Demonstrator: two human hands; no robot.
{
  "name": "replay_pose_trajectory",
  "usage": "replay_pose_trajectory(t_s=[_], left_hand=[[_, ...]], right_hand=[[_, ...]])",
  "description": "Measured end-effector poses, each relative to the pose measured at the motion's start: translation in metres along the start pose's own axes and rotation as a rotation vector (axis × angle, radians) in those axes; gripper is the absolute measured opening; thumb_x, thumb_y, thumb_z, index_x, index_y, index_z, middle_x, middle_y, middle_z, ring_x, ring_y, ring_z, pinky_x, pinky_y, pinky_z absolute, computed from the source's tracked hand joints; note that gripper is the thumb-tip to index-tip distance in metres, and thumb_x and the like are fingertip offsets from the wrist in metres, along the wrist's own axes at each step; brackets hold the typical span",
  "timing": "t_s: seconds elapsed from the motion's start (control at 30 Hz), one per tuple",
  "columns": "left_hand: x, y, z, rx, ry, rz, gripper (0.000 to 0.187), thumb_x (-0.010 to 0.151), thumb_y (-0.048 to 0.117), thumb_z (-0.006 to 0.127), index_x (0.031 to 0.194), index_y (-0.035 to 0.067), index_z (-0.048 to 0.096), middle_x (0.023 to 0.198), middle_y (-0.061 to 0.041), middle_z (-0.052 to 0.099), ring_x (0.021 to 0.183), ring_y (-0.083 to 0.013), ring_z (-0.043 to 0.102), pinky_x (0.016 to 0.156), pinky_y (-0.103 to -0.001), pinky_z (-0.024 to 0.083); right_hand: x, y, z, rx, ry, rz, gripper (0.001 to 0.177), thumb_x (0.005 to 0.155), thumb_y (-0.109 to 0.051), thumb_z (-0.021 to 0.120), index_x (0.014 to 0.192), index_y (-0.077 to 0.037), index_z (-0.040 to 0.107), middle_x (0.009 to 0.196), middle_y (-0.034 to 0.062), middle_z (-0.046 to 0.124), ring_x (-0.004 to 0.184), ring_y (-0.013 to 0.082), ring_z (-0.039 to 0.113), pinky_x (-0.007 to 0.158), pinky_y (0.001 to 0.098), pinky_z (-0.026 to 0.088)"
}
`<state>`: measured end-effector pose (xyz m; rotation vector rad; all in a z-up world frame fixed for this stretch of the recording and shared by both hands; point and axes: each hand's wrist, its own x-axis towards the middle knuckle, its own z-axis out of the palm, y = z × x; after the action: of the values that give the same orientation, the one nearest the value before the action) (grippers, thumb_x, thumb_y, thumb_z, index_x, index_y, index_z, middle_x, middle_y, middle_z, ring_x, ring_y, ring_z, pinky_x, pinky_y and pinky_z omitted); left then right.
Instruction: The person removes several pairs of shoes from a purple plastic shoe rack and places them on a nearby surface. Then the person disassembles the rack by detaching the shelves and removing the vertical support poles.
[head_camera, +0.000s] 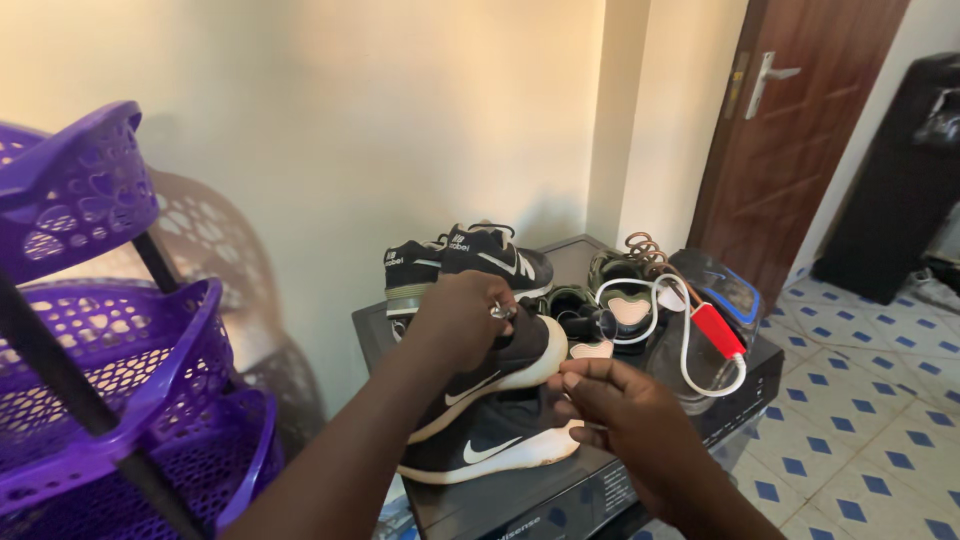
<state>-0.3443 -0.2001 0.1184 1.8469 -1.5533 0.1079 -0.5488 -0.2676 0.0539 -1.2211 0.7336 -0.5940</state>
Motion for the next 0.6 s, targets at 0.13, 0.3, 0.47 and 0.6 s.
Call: replay_pose_trajectory(t_s=[0.13, 0.3, 0.47, 0.6], left_hand=[[-0.017, 0.027, -0.013, -0.232, 0.074, -0.081, 0.018, 0.083, 0.015, 0.074, 0.099, 0.007, 0.071, 0.065, -0.012, 0.066, 0.055, -0.0228, 0.065, 0.056, -0.037, 0.049], [-0.030, 0.041, -0.010, -0.263, 0.039, 0.048, 0.019, 0.082, 0.014, 0.076, 0.099, 0.007, 0.072, 0.071, -0.013, 0.067, 0.061, -0.0217, 0.062, 0.058, -0.035, 0.049], [-0.051, 0.025, 0.029, -0.219, 0.006, 0.045, 0.016, 0.081, 0.012, 0.071, 0.096, 0.006, 0.071, 0.080, -0.014, 0.070, 0.071, -0.0261, 0.070, 0.063, -0.038, 0.053], [-0.076, 0.027, 0.057, -0.145, 0.059, 0.017, 0.013, 0.086, 0.010, 0.061, 0.096, 0.006, 0.069, 0.086, -0.017, 0.070, 0.078, -0.0311, 0.071, 0.064, -0.041, 0.053]], right_hand=[[0.003, 0.005, -0.005, 0.020, -0.010, -0.015, 0.034, 0.090, -0.022, 0.068, 0.118, -0.002, 0.068, 0.108, 0.0084, 0.077, 0.090, 0.0164, 0.069, 0.080, 0.0333, 0.055], [0.003, 0.011, -0.009, 0.012, 0.009, 0.015, 0.034, 0.092, -0.025, 0.068, 0.118, -0.003, 0.068, 0.109, 0.0084, 0.077, 0.091, 0.0159, 0.070, 0.080, 0.0329, 0.056], [0.004, 0.020, -0.005, -0.122, -0.006, 0.046, 0.032, 0.088, -0.024, 0.069, 0.116, -0.006, 0.071, 0.104, 0.0056, 0.080, 0.085, 0.0155, 0.070, 0.071, 0.0306, 0.054], [0.004, 0.030, -0.005, -0.054, -0.051, 0.078, 0.032, 0.089, -0.023, 0.071, 0.115, -0.004, 0.071, 0.103, 0.0047, 0.079, 0.083, 0.0143, 0.069, 0.071, 0.0288, 0.054]])
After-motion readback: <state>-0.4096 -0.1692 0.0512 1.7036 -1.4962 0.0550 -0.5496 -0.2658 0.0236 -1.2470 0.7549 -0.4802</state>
